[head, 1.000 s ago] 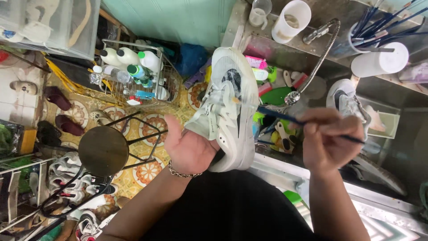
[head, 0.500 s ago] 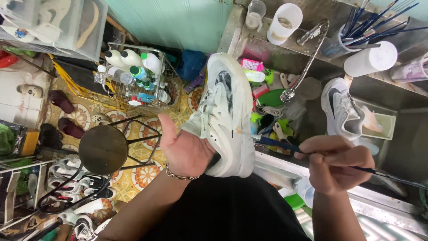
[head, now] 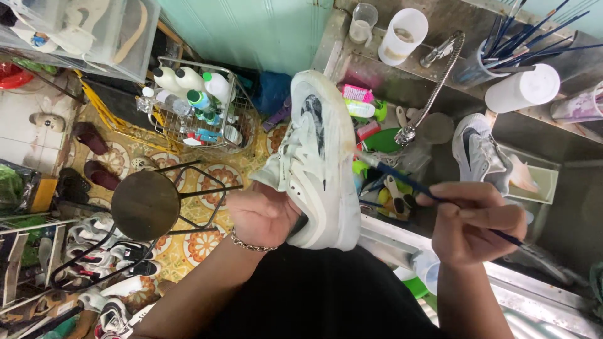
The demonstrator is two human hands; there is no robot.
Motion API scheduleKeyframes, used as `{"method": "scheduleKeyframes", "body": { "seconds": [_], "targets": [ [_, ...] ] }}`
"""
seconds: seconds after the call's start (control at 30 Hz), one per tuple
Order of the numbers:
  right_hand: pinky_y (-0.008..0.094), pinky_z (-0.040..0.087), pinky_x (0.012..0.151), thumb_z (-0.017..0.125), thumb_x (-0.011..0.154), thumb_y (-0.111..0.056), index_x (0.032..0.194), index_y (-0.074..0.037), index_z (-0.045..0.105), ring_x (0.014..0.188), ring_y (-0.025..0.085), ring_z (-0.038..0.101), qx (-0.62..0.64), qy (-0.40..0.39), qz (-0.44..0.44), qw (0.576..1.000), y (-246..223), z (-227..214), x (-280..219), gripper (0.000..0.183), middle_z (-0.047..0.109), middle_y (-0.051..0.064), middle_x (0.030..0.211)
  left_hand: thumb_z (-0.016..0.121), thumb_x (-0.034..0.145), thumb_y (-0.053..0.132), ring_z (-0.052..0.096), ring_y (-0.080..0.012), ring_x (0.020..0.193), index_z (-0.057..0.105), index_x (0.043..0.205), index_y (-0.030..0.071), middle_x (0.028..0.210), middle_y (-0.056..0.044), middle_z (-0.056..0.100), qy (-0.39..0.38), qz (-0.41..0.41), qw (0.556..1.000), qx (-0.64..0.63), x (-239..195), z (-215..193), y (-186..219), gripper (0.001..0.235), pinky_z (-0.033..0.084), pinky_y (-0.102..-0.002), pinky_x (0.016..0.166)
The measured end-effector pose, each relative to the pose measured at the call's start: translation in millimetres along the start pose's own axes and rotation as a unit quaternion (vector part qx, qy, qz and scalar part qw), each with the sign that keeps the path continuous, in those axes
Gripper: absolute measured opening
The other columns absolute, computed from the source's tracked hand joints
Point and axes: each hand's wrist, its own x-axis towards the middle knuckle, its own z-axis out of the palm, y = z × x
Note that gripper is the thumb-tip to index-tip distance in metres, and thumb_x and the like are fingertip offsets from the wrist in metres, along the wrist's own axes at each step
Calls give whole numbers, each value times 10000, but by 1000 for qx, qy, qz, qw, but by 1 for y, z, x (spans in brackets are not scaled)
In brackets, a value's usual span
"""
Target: Applying white dye or paint to a sneaker using a brush at a workstation
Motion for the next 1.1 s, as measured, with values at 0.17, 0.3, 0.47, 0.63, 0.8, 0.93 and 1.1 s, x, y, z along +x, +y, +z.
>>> {"method": "scheduleKeyframes", "body": {
  "seconds": [0.17, 0.3, 0.47, 0.63, 0.8, 0.93, 1.1],
  "targets": [
    [260, 855, 633, 738, 1111, -18, 1130, -141, 467, 802, 241, 949, 143, -86, -44, 985, 12, -10, -10, 298, 784, 325, 1159, 736, 887, -325, 717, -444, 1581, 617, 1723, -124, 1651, -314, 760, 62, 12, 996, 58, -3, -26, -9, 868, 569, -615, 1400],
    [278, 796, 628, 752, 1088, -59, 1039, -105, 528, 690, 236, 861, 100, -60, -21, 993, -1, -14, -12, 234, 798, 307, 1057, 668, 999, -340, 605, -355, 1709, 508, 1847, -33, 1802, -235, 658, 47, 17, 998, 34, -11, -79, -9, 916, 471, -555, 1496],
    [364, 883, 759, 729, 1112, 8, 1051, -77, 574, 859, 344, 979, 145, -117, -70, 980, 3, 0, 1, 187, 785, 356, 1244, 676, 978, -298, 622, -364, 1639, 526, 1754, -15, 1721, -224, 675, 52, 26, 989, 134, -13, -86, -16, 840, 482, -554, 1437],
    [411, 867, 775, 748, 1075, 3, 1168, -118, 580, 890, 354, 969, 136, -166, -73, 974, 13, -29, -15, 227, 816, 336, 1151, 683, 959, -261, 638, -372, 1576, 543, 1671, 1, 1649, -213, 689, 56, 35, 973, 222, -5, -93, -13, 771, 491, -553, 1384],
    [341, 902, 788, 775, 1083, -46, 1140, -95, 597, 888, 339, 970, 115, -131, -38, 984, 8, -18, -5, 194, 790, 392, 1201, 690, 941, -224, 653, -380, 1513, 560, 1588, 18, 1576, -203, 704, 65, 43, 949, 305, -4, -102, -15, 703, 501, -552, 1331],
    [389, 866, 826, 665, 1101, -7, 911, -18, 722, 898, 377, 965, 72, -202, -81, 973, 3, 1, 10, 199, 829, 369, 1121, 697, 922, -186, 669, -388, 1451, 576, 1505, 34, 1503, -193, 718, 74, 47, 918, 386, -1, -109, -14, 634, 511, -550, 1279],
    [357, 801, 738, 751, 1110, -106, 1185, -154, 520, 820, 289, 924, 131, -163, -27, 977, 28, -19, -3, 248, 835, 319, 1072, 704, 904, -149, 685, -395, 1388, 593, 1422, 51, 1431, -182, 733, 91, 56, 880, 463, -1, -120, -8, 566, 521, -549, 1226]
  ]
}}
